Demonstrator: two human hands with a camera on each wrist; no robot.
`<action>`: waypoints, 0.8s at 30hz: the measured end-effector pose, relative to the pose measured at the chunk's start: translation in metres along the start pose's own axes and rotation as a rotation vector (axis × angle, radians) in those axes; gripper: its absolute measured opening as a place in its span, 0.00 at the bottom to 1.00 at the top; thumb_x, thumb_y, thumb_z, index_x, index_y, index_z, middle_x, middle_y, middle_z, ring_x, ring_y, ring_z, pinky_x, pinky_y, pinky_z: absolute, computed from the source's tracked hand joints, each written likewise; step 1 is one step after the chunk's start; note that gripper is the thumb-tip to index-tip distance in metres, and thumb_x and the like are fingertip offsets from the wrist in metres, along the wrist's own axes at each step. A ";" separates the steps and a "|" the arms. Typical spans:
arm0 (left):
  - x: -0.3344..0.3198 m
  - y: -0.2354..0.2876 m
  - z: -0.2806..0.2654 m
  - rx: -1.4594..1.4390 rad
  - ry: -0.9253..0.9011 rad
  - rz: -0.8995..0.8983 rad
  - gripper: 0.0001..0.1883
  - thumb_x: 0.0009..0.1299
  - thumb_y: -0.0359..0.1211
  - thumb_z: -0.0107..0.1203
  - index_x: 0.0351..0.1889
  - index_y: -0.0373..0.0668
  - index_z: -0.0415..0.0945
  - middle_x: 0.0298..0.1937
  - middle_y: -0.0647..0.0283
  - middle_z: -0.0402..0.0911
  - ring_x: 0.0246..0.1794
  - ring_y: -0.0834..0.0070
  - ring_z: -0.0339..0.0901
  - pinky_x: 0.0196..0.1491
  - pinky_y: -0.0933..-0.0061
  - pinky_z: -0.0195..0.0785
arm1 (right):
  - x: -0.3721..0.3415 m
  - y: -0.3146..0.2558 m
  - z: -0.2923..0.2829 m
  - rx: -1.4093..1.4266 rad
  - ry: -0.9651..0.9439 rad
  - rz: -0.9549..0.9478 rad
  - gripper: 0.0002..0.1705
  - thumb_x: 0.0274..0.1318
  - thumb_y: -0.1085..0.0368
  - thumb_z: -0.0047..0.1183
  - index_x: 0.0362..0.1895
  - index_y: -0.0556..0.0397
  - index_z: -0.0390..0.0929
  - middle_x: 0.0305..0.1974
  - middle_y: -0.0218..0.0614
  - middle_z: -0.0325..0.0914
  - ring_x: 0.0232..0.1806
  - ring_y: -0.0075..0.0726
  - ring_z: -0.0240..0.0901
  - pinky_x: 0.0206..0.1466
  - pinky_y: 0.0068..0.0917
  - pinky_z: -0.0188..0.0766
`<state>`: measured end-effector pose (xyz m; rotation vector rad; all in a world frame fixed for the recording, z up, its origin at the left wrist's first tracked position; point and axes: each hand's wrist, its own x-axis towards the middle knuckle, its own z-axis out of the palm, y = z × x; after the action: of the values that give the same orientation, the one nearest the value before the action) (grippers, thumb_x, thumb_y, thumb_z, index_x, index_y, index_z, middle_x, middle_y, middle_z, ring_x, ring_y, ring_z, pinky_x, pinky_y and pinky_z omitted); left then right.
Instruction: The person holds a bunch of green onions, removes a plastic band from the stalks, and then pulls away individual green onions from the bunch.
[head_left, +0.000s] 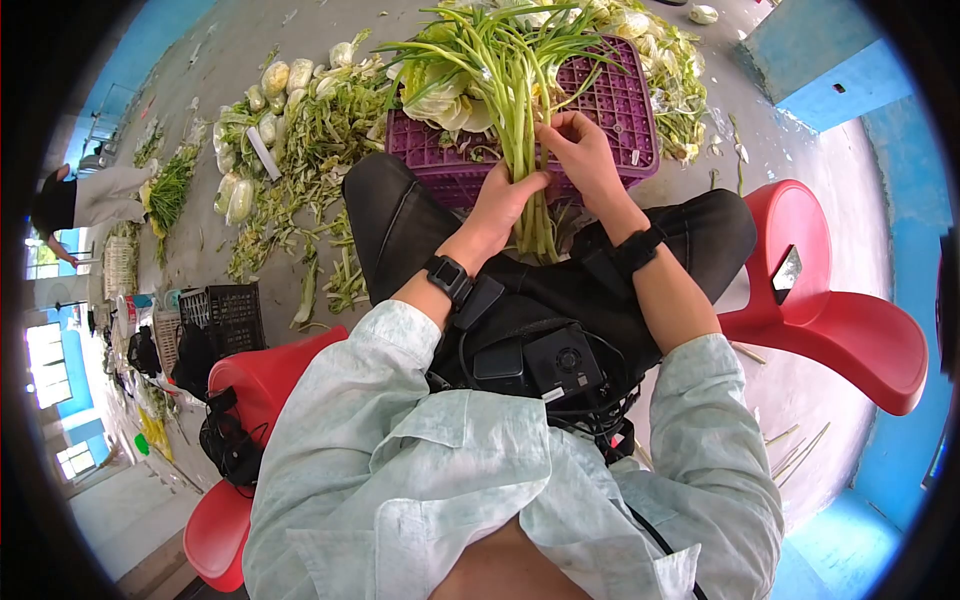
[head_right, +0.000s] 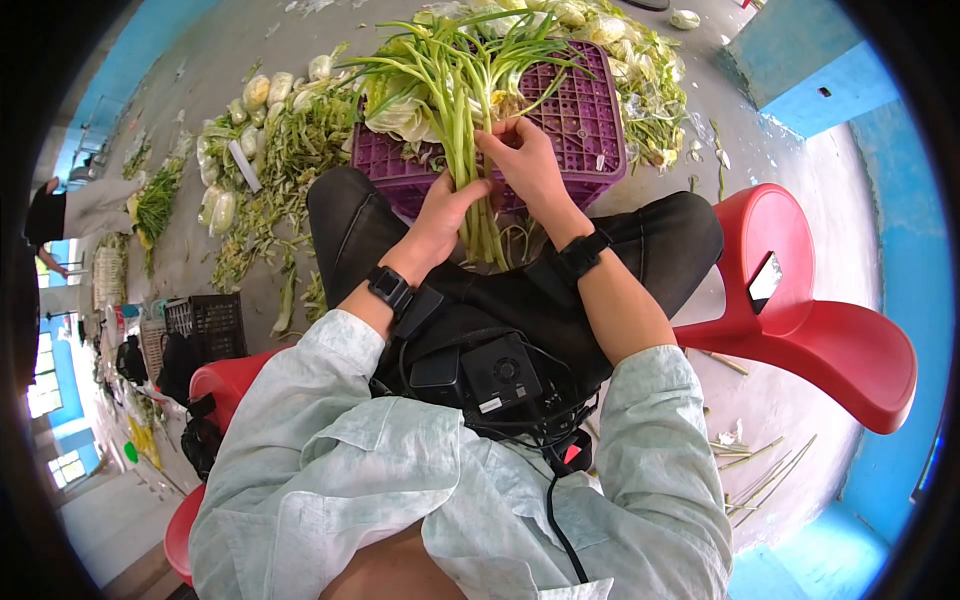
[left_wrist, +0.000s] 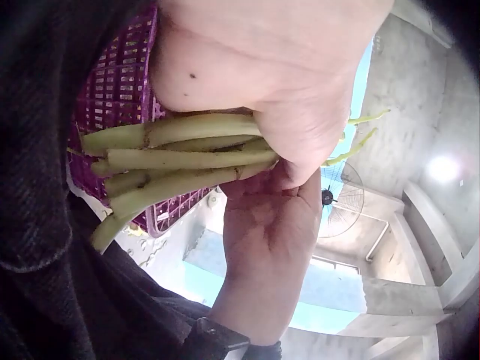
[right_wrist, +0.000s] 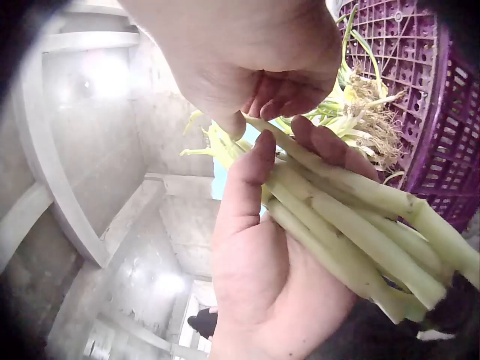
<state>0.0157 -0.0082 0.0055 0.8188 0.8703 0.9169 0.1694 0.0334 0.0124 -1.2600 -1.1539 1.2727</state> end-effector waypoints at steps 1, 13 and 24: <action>0.000 0.000 0.000 0.006 -0.002 -0.002 0.11 0.74 0.27 0.54 0.54 0.38 0.73 0.43 0.64 0.80 0.41 0.78 0.79 0.45 0.74 0.75 | 0.000 0.000 0.000 0.004 0.001 -0.001 0.08 0.67 0.64 0.61 0.41 0.54 0.78 0.34 0.23 0.77 0.34 0.14 0.69 0.40 0.18 0.67; 0.001 -0.001 0.000 0.105 0.065 0.034 0.11 0.74 0.28 0.56 0.52 0.40 0.74 0.40 0.66 0.79 0.39 0.80 0.77 0.44 0.75 0.71 | 0.001 0.001 0.002 0.153 0.040 -0.092 0.09 0.63 0.64 0.64 0.40 0.55 0.79 0.35 0.26 0.80 0.35 0.16 0.72 0.39 0.19 0.68; 0.004 -0.006 -0.003 0.209 0.060 0.015 0.09 0.72 0.27 0.55 0.49 0.39 0.71 0.37 0.65 0.78 0.34 0.77 0.78 0.38 0.75 0.72 | 0.001 -0.002 0.000 0.139 -0.056 -0.137 0.10 0.71 0.65 0.56 0.51 0.57 0.80 0.43 0.22 0.79 0.45 0.14 0.73 0.51 0.18 0.70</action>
<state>0.0161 -0.0060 -0.0017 0.9824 1.0257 0.8767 0.1694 0.0343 0.0141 -1.0314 -1.1505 1.2700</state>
